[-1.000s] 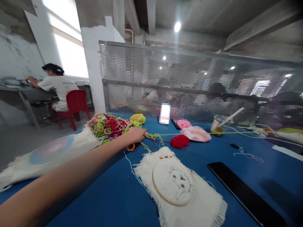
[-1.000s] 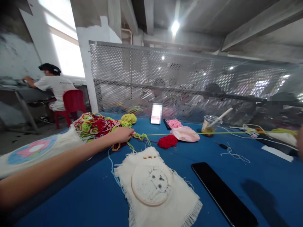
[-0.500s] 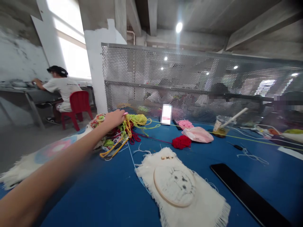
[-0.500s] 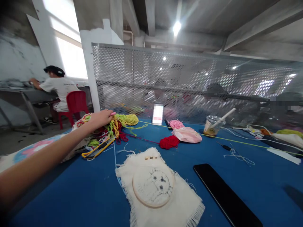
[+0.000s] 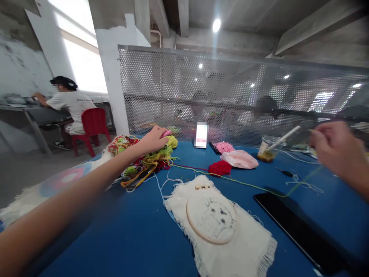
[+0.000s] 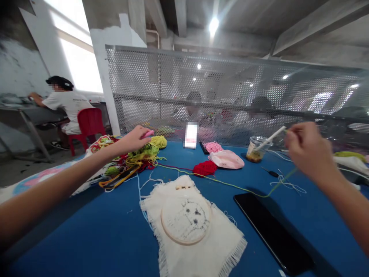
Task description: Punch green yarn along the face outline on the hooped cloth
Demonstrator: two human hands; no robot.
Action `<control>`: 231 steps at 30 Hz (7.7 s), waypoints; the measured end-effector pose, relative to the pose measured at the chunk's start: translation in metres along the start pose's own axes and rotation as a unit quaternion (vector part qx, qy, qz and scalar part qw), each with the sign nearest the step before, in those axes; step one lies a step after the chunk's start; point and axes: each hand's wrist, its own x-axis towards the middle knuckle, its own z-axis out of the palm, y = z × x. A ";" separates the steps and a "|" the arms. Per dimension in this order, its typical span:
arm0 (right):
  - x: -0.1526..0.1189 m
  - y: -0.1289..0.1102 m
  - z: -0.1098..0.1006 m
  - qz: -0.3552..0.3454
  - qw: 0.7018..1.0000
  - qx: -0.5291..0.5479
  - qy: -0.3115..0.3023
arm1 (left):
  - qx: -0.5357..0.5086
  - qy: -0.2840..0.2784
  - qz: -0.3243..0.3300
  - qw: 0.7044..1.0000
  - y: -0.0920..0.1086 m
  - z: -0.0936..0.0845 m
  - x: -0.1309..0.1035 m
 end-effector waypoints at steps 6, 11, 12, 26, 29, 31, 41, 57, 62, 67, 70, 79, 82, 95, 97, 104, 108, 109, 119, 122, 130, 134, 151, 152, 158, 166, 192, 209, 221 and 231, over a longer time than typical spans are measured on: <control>-0.045 -0.101 0.039 -0.176 0.912 0.227 -0.293 | -0.099 -0.099 0.155 0.978 0.078 -0.002 -0.044; -0.099 -0.132 0.058 -0.150 0.842 0.294 -0.428 | 0.005 -0.181 0.217 0.959 0.097 0.020 -0.087; -0.105 -0.131 0.063 -0.133 0.833 0.300 -0.445 | 0.026 -0.188 0.216 0.958 0.098 0.026 -0.092; -0.123 -0.117 0.090 -0.191 0.900 0.237 -0.313 | -0.364 -0.339 0.090 0.863 0.091 0.026 -0.071; -0.122 -0.130 0.080 -0.121 0.842 0.362 -0.381 | -0.492 -0.366 0.005 0.790 0.097 0.029 -0.073; -0.123 -0.142 0.075 -0.042 0.797 0.452 -0.398 | -0.527 -0.362 -0.025 0.768 0.102 0.032 -0.077; -0.098 -0.153 0.069 0.233 0.643 0.656 -0.318 | -0.619 -0.267 -0.095 0.733 0.100 0.038 -0.078; -0.136 -0.165 0.058 -0.123 0.864 0.303 -0.384 | -0.627 -0.064 -0.025 0.776 0.078 0.001 -0.039; -0.148 -0.156 0.069 -0.089 0.879 0.286 -0.372 | -0.586 -0.030 -0.032 0.809 0.083 0.014 -0.046; -0.153 -0.155 0.076 -0.061 0.873 0.294 -0.385 | -0.572 -0.033 -0.052 0.818 0.085 0.024 -0.050; -0.156 -0.155 0.080 -0.041 0.876 0.289 -0.383 | -0.578 -0.025 -0.039 0.815 0.086 0.025 -0.049; -0.153 -0.146 0.083 -0.040 0.907 0.240 -0.343 | -0.539 -0.045 -0.017 0.841 0.093 0.034 -0.054; -0.153 -0.147 0.085 -0.040 0.900 0.248 -0.355 | -0.527 -0.048 -0.006 0.849 0.096 0.036 -0.056; -0.154 -0.148 0.085 0.000 0.887 0.278 -0.368 | -0.534 -0.065 0.001 0.843 0.096 0.037 -0.058; -0.153 -0.147 0.086 -0.003 0.888 0.280 -0.365 | -0.536 -0.072 0.000 0.841 0.097 0.036 -0.058; -0.152 -0.147 0.088 -0.009 0.885 0.285 -0.368 | -0.542 -0.076 -0.006 0.837 0.099 0.035 -0.058; -0.151 -0.147 0.087 -0.004 0.885 0.280 -0.371 | -0.540 -0.070 -0.003 0.839 0.098 0.035 -0.058; -0.151 -0.147 0.087 -0.004 0.886 0.279 -0.372 | -0.536 -0.070 -0.004 0.841 0.098 0.035 -0.058; -0.151 -0.146 0.086 0.005 0.886 0.287 -0.365 | -0.546 -0.078 0.001 0.834 0.100 0.035 -0.060; -0.150 -0.145 0.087 0.012 0.882 0.296 -0.366 | -0.551 -0.079 0.002 0.831 0.100 0.035 -0.060; -0.148 -0.145 0.084 0.030 0.866 0.356 -0.350 | -0.581 -0.089 0.025 0.809 0.102 0.039 -0.063; -0.149 -0.145 0.083 0.070 0.836 0.422 -0.344 | -0.598 -0.120 0.033 0.792 0.105 0.040 -0.067; -0.129 -0.146 0.076 0.037 0.796 0.513 -0.319 | -0.614 -0.227 -0.003 0.756 0.111 0.052 -0.071; -0.125 -0.144 0.073 0.030 0.812 0.493 -0.310 | -0.619 -0.226 -0.017 0.752 0.107 0.055 -0.068; -0.095 -0.123 0.064 -0.074 0.894 0.277 -0.345 | -0.651 -0.181 -0.071 0.734 0.084 0.067 -0.051; -0.092 -0.097 0.087 -0.120 0.858 0.216 -0.451 | -0.624 -0.143 -0.086 0.764 0.069 0.057 -0.038; -0.119 -0.133 0.085 0.110 0.797 0.510 -0.303 | -0.726 -0.242 -0.058 0.640 0.123 0.053 -0.061; -0.109 -0.085 0.079 0.250 0.639 0.603 -0.407 | -0.186 -0.221 0.249 0.924 0.133 0.083 -0.030; -0.107 -0.064 0.074 0.222 0.697 0.516 -0.447 | -0.185 -0.234 0.220 0.929 0.148 0.084 -0.028; -0.104 -0.070 0.071 0.220 0.739 0.463 -0.438 | -0.659 -0.254 -0.063 0.705 0.097 0.032 -0.049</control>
